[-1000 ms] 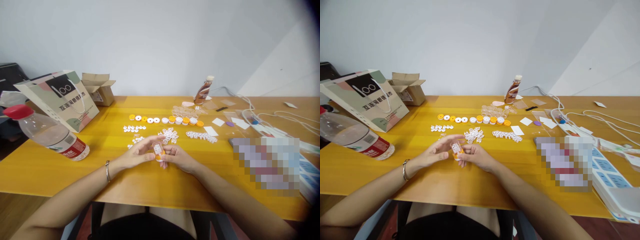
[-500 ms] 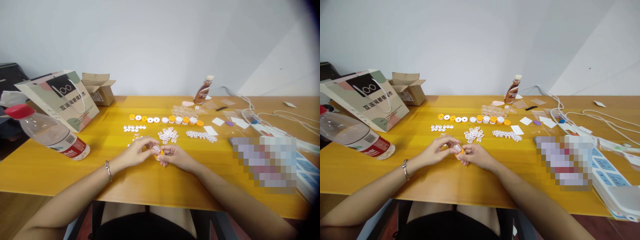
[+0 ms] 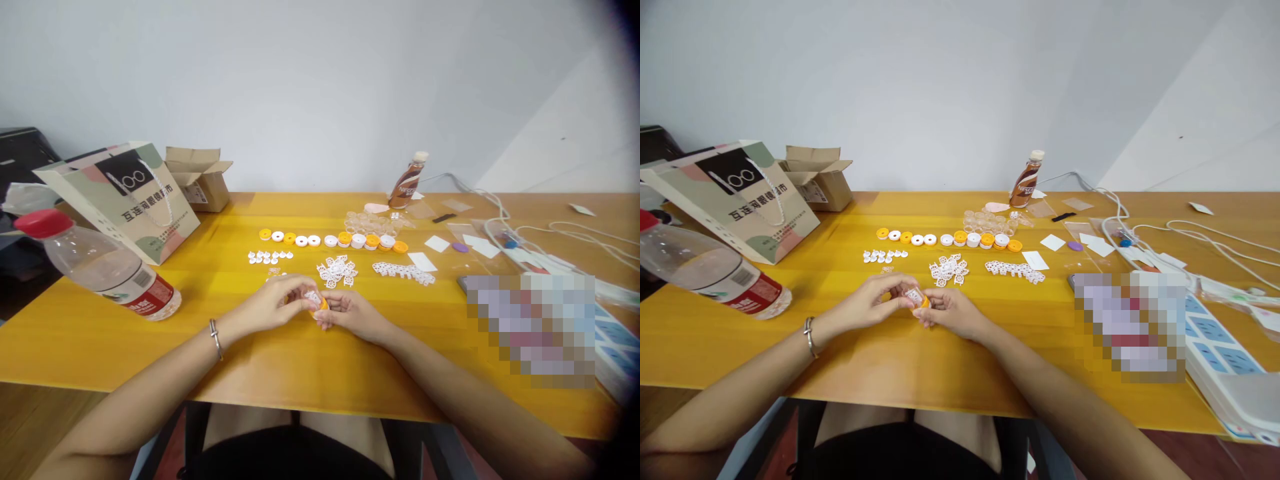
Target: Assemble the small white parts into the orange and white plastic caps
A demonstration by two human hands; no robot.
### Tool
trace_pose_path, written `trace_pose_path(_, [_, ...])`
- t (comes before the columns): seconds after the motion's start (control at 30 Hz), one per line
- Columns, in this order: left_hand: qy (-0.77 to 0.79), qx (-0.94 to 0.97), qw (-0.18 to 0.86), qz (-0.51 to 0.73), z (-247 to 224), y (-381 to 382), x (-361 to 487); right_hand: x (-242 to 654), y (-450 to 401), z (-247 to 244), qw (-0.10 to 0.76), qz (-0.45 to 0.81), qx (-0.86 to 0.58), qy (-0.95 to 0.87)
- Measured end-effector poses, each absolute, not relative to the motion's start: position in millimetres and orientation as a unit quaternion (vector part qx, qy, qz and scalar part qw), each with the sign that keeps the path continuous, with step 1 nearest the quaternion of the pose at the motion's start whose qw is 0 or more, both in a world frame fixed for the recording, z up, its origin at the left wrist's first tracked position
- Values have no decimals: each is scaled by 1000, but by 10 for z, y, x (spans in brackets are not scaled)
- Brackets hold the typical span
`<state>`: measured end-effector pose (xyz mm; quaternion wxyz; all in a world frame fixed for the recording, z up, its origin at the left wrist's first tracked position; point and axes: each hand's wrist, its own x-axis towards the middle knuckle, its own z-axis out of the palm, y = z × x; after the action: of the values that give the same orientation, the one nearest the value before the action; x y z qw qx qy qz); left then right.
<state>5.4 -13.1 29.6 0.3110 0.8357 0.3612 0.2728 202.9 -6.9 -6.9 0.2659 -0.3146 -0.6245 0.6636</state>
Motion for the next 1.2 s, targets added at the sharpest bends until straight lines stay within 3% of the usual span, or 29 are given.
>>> trace_pose_path(0.17, [269, 848, 392, 233, 373, -40, -13, 2014, -102, -32, 247, 690, -307, -607])
trace_pose_path(0.4, [376, 848, 268, 262, 339, -95, 28, 1960, -95, -62, 316, 648, -321, -614])
trace_pose_path(0.7, [269, 843, 381, 267, 402, -52, -1, 1987, -153, -52, 300, 732, -259, -554])
trace_pose_path(0.97, [378, 854, 246, 258, 352, -94, 41, 1933, -78, -72, 346, 660, -295, -598])
trace_pose_path(1.2, [272, 867, 327, 261, 395, -71, 24, 1958, -176, -62, 308, 733, -255, -550])
